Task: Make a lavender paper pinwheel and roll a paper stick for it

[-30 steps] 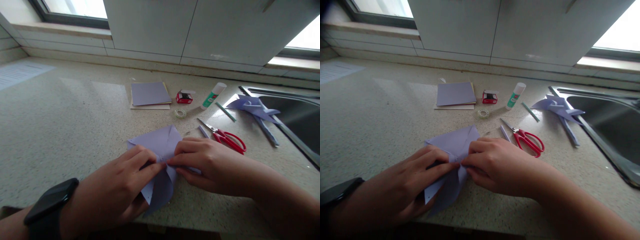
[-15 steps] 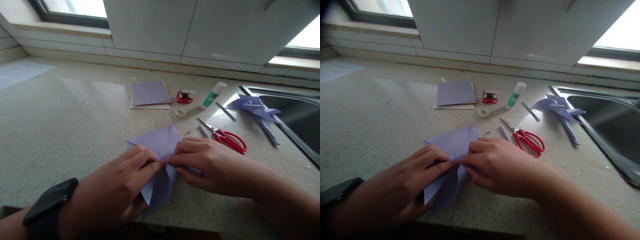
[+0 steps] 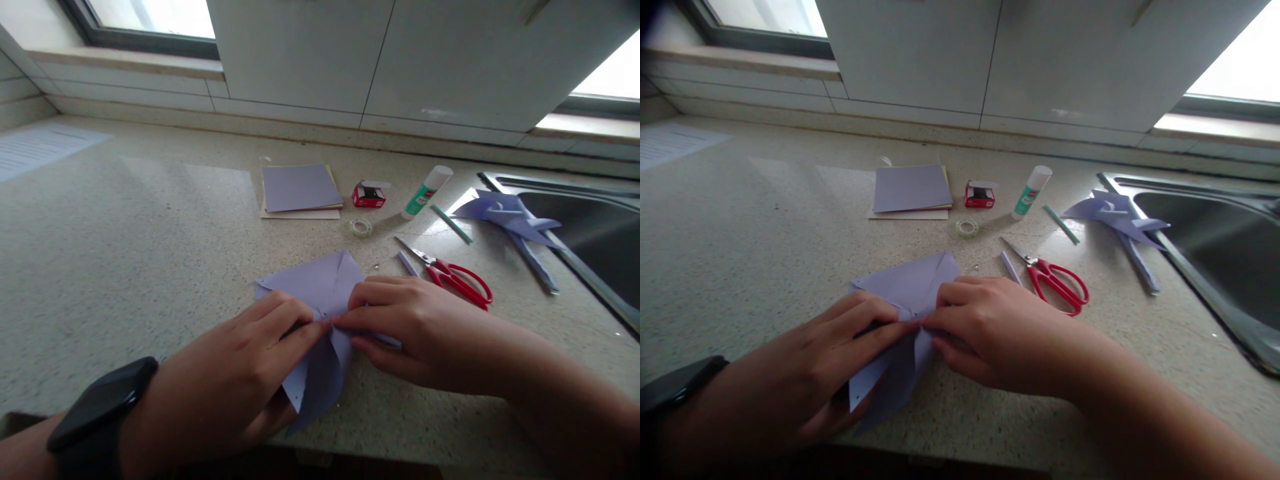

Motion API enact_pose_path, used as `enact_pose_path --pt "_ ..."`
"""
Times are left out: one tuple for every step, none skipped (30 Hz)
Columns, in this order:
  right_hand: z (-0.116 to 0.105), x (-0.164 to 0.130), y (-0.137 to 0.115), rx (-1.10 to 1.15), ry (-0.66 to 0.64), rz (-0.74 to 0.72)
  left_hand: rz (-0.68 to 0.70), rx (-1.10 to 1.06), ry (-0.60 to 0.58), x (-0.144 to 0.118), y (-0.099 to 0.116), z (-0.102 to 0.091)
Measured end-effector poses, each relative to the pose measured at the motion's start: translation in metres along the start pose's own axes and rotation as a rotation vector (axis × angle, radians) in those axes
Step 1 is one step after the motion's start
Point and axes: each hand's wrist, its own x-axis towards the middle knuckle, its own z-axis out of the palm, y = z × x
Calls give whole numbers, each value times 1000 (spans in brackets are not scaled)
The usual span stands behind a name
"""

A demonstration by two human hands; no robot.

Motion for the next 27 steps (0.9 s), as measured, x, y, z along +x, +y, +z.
enact_pose_path --pt "-2 -1 2 12 14 4 -3 -3 2 0 0 0" --pt "-5 -3 5 18 37 12 -9 -5 2 0 0 0" --pt "-9 -6 9 17 66 29 -15 -5 0 -1 0 0" --pt "-14 -9 14 -2 109 50 -20 -7 -3 -1 0 0" --pt "-19 -13 20 -32 136 79 -22 -9 -5 -2 0 1" --pt "-24 -17 26 -59 145 111 -22 -12 -7 -2 -1 1" --pt "-29 -22 32 -80 124 139 -23 -15 -8 -3 -1 2" --pt "-33 -26 36 -95 100 149 -23 -17 -10 -3 -1 2" --pt "-36 -29 40 -101 64 160 -22 -18 -5 -4 -2 3" --pt "-38 -31 43 -98 25 167 -25 -18 -3 -4 -2 4" --pt "-39 -32 44 -93 -4 170 -28 -17 -1 -5 -2 5" --pt "-38 -31 45 -89 -21 176 -29 -18 3 -5 -2 5" --pt "-35 -29 45 -91 -16 185 -29 -20 8 -5 -2 5" --pt "-32 -25 44 -105 11 203 -31 -21 11 -6 -2 5" --pt "-28 -20 43 -128 54 233 -31 -22 14 -6 -1 5" --pt "-23 -14 41 -160 111 271 -30 -21 14 -6 -1 5" --pt "-19 -8 40 -190 161 329 -28 -20 13 -5 0 4" --pt "-14 -2 38 -211 201 384 -27 -16 12 -5 0 3" --pt "-10 3 37 -220 214 420 -24 -10 12 -4 0 3" --pt "-7 7 35 -218 230 432 -22 -4 14 -3 1 2" --pt "-4 11 34 -214 238 439 -21 1 14 -2 1 2" --pt "-2 13 33 -208 244 438 -21 4 14 -2 0 2" --pt "0 15 32 -202 250 436 -20 6 14 -1 0 2" --pt "1 16 31 -198 257 438 -17 7 16 -1 0 2" --pt "2 17 31 -190 265 442 -14 6 15 -1 -1 3" --pt "3 17 31 -175 274 447 -6 6 18 -1 -2 3" --pt "3 18 32 -153 288 451 1 4 20 -1 -2 3"
